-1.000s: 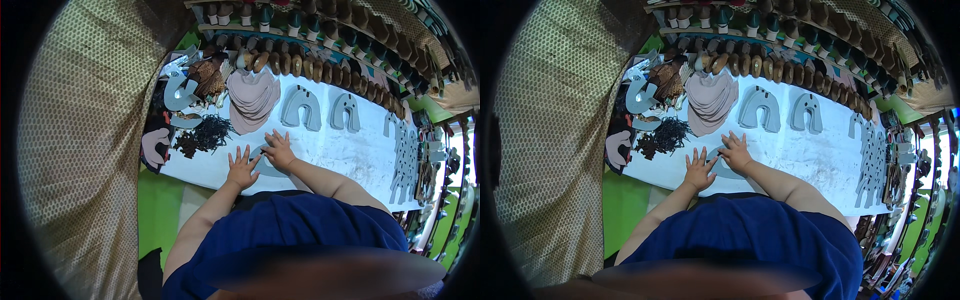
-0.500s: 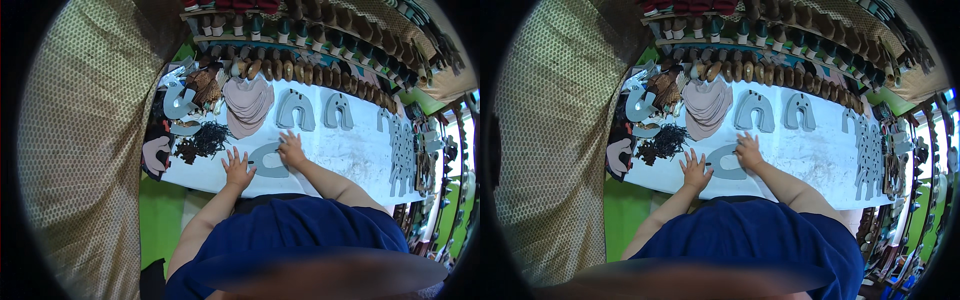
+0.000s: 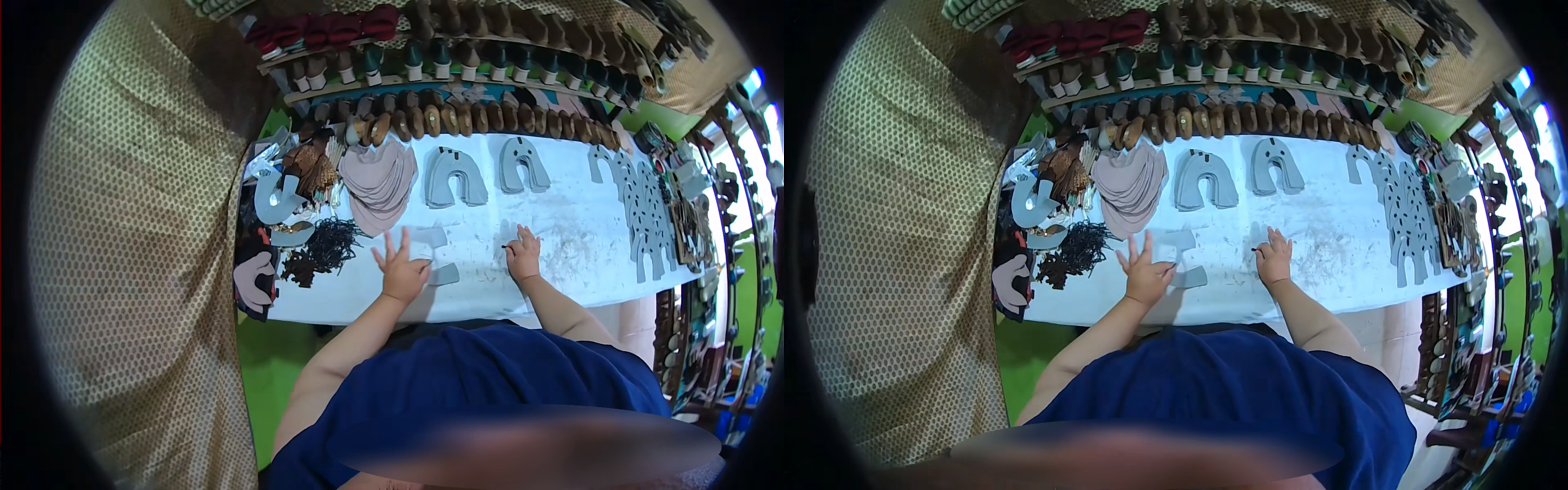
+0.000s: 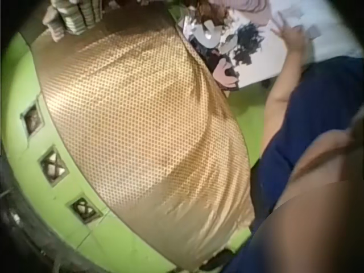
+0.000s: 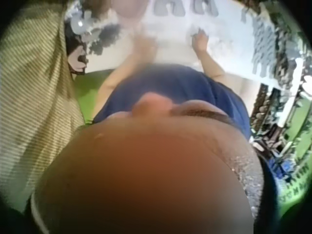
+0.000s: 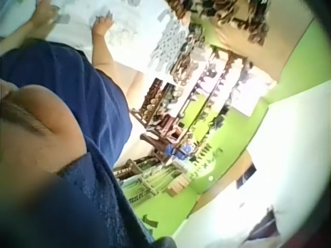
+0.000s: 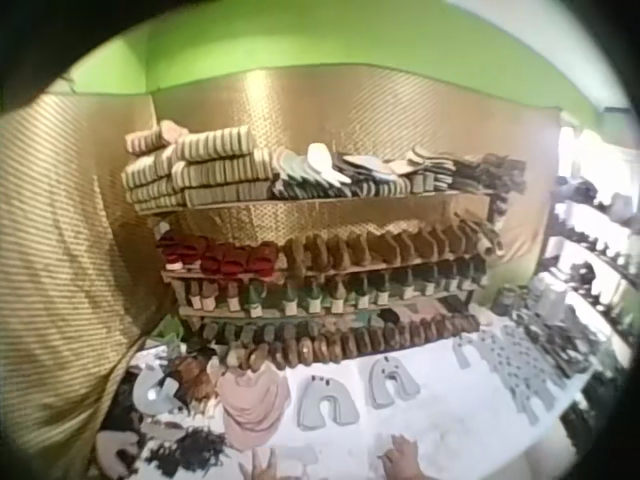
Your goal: The person matches and arranges shoe components on a workbench.
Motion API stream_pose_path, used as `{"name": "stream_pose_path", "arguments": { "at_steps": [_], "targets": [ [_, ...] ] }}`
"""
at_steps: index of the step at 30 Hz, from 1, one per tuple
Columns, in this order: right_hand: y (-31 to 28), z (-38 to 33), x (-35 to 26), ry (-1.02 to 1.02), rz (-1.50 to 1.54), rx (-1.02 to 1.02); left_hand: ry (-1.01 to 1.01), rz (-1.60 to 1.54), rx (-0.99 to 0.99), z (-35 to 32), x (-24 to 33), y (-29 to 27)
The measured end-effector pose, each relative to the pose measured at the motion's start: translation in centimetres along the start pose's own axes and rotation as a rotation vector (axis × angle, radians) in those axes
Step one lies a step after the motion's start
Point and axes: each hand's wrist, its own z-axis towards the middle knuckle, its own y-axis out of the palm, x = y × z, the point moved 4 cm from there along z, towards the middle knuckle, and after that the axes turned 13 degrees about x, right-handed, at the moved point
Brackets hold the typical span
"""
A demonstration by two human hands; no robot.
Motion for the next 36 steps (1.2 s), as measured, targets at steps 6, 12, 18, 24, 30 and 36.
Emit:
{"name": "stream_pose_path", "arguments": {
  "at_steps": [6, 12, 18, 24, 30, 36],
  "targets": [
    [0.3, -0.7, 0.2, -0.002, -0.067, -0.028, 0.33, -0.166, -0.159, 2.7, 8.9, -3.8],
    [0.5, -2.1, 1.3, 0.035, -0.103, 0.017, -0.177, -0.367, -0.426, 3.0, 5.8, -1.3],
    [-0.4, -2.2, 0.8, 0.071, -0.082, 0.018, -0.431, 0.031, -0.512, -0.5, -5.5, 4.5],
    [-0.4, -1.4, -2.6, 0.197, -0.081, 0.006, -0.37, 0.082, -0.295, -2.4, -9.7, 5.4],
    [5.1, 0.1, -12.2, -0.015, 0.412, -0.189, -0.229, 0.116, -0.231, -2.6, -8.8, 4.7],
    [9.1, 0.4, -16.9, -0.103, 0.257, -0.465, -0.155, 0.142, -0.203, -3.8, -8.7, 4.7]
  ]
}}
